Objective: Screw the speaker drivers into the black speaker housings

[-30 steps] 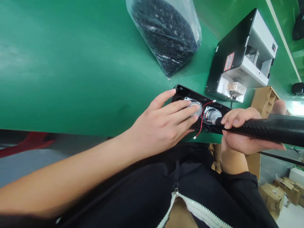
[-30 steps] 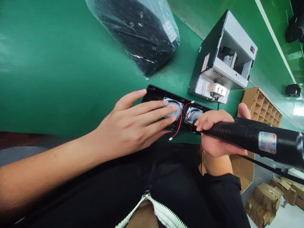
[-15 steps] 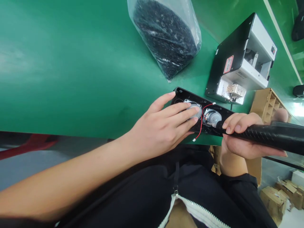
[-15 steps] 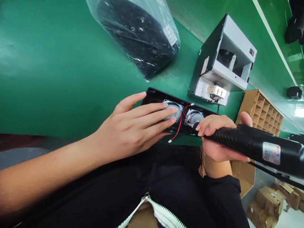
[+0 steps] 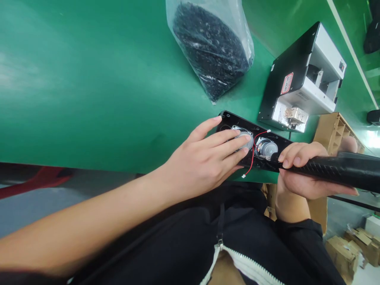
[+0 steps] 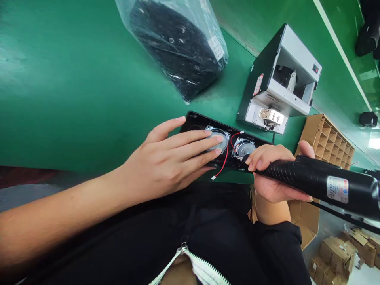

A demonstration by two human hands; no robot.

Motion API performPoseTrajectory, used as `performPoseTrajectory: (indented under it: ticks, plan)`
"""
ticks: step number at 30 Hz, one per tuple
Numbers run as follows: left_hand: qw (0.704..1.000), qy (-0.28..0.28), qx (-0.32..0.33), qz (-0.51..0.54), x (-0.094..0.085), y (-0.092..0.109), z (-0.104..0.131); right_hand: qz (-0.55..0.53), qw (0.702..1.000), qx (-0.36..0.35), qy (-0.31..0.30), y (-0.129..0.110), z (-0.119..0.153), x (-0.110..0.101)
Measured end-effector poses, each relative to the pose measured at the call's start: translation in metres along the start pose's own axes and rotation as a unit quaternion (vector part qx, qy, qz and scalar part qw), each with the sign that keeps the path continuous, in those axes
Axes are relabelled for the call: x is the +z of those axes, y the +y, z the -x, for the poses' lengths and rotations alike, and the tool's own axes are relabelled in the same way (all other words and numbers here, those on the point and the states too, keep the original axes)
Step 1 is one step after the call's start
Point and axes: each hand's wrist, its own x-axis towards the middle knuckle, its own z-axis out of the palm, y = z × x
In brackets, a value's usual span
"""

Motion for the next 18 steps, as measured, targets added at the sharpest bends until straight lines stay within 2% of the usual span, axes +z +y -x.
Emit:
performPoseTrajectory:
  ticks: [3,6,7,10,12,16,18]
  plan:
    - [1.000,0.005,0.000,-0.001,0.001,0.001,-0.001,-0.023,0.995,-0.099,0.024,0.002,0.002,0.011]
    - [1.000,0.001,0.006,0.007,0.000,0.001,0.000,-0.011,0.992,-0.121,0.021,-0.001,0.009,0.016]
    - [1.000,-0.005,0.004,0.011,-0.001,0.001,0.000,0.000,0.991,-0.131,-0.006,-0.003,0.011,0.014]
    - [0.999,-0.026,-0.007,0.033,-0.002,0.000,0.004,0.025,0.974,-0.180,-0.139,-0.009,0.014,0.000]
    - [0.999,-0.031,-0.008,0.039,-0.001,0.001,0.006,0.020,0.961,-0.205,-0.183,-0.010,0.015,-0.007]
    - [1.000,-0.004,-0.011,0.015,0.004,0.002,0.007,0.028,0.968,-0.198,-0.152,-0.010,0.016,-0.004]
    - [1.000,-0.008,-0.013,0.018,0.005,0.002,0.007,0.033,0.971,-0.199,-0.130,-0.008,0.017,0.002]
